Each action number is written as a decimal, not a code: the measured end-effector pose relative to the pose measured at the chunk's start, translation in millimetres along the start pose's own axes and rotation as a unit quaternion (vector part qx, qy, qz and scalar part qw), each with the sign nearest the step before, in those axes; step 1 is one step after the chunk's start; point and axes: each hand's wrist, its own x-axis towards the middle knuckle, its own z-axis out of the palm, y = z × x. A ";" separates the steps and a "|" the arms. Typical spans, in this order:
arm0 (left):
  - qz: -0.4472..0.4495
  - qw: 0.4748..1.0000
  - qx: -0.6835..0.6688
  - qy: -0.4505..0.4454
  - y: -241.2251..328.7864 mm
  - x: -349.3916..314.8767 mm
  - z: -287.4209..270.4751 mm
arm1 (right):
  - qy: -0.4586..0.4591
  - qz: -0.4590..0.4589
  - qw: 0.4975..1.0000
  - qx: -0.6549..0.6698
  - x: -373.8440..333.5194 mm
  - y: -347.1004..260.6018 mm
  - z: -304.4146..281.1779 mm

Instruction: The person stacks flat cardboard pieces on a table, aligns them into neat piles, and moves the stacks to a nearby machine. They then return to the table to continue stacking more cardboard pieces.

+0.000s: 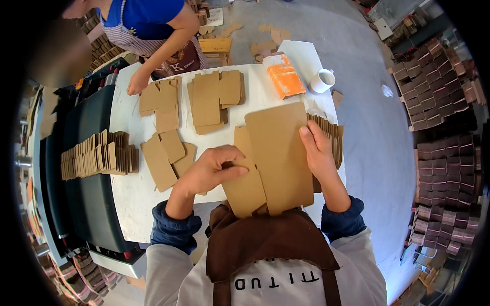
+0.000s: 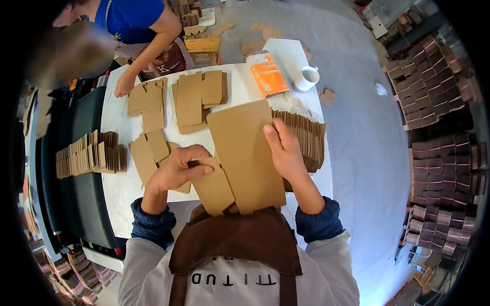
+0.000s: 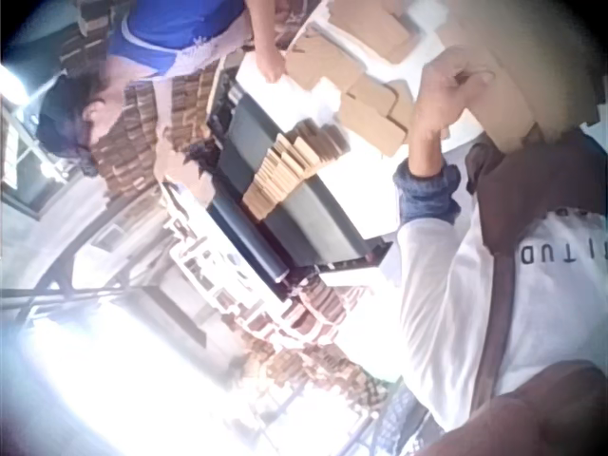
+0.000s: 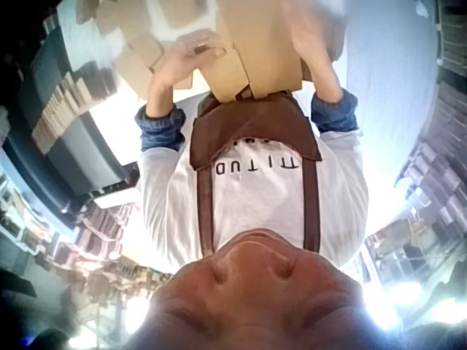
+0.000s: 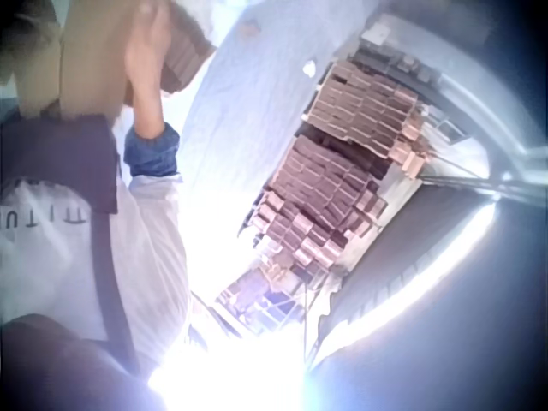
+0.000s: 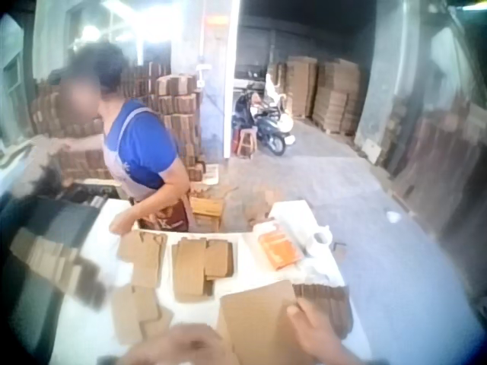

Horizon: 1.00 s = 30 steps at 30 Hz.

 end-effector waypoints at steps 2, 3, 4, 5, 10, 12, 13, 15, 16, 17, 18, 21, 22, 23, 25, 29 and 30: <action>0.115 0.979 0.168 -0.007 3.2 1.6 -4.8 | -0.015 0.009 1.000 -0.013 -2.0 -7.6 -4.4; 0.108 0.981 0.163 -0.004 3.9 3.0 -5.8 | -0.014 0.000 1.000 -0.009 -3.3 -8.7 -4.2; 0.100 0.982 0.158 0.000 4.5 5.0 -6.9 | 0.005 -0.035 0.999 0.017 -3.5 -7.4 -0.2; 0.093 0.984 0.153 0.003 4.7 6.5 -7.5 | 0.023 -0.069 0.996 0.042 -4.3 -5.4 2.1; 0.082 0.994 -0.071 0.017 -11.8 17.0 -8.2 | 0.021 -0.030 0.999 0.025 -16.2 2.7 11.1; 0.075 0.986 -0.151 0.000 -14.2 21.8 -2.9 | 0.001 -0.010 0.999 0.032 -15.4 5.9 16.3; 0.072 0.981 -0.180 -0.016 -15.0 22.9 0.1 | -0.008 0.005 0.999 0.037 -13.9 8.3 18.0; 0.072 0.974 -0.210 -0.040 -20.0 25.3 1.9 | -0.031 0.021 0.998 0.043 -12.6 14.6 21.6; 0.075 0.973 -0.212 -0.047 -25.3 26.3 1.6 | -0.045 0.022 0.998 0.044 -12.6 18.6 23.8; 0.079 0.972 -0.213 -0.054 -30.9 27.6 2.2 | -0.060 0.023 0.997 0.046 -12.9 23.8 25.8; 0.098 0.977 -0.189 -0.002 -37.0 29.8 6.3 | -0.064 0.027 0.996 0.055 -12.4 33.1 28.3; 0.131 0.966 -0.126 0.183 -57.5 36.1 33.6 | -0.067 0.041 0.994 0.081 -12.0 61.8 37.5; 0.126 0.950 -0.114 0.262 -65.4 38.2 46.4 | -0.063 0.048 0.993 0.089 -12.5 67.2 40.6; 0.120 0.927 -0.101 0.340 -71.2 40.0 55.6 | -0.060 0.054 0.992 0.097 -12.6 69.4 42.6; 0.091 0.917 -0.151 0.359 -74.0 41.4 63.9 | -0.076 0.069 0.992 0.072 -13.7 61.9 44.2; 0.054 0.912 -0.197 0.357 -64.4 45.0 69.9 | -0.077 0.069 0.994 0.041 -15.6 52.0 52.5; 0.048 0.913 -0.198 0.353 -64.1 44.8 70.8 | -0.076 0.071 0.994 0.042 -16.1 54.6 53.6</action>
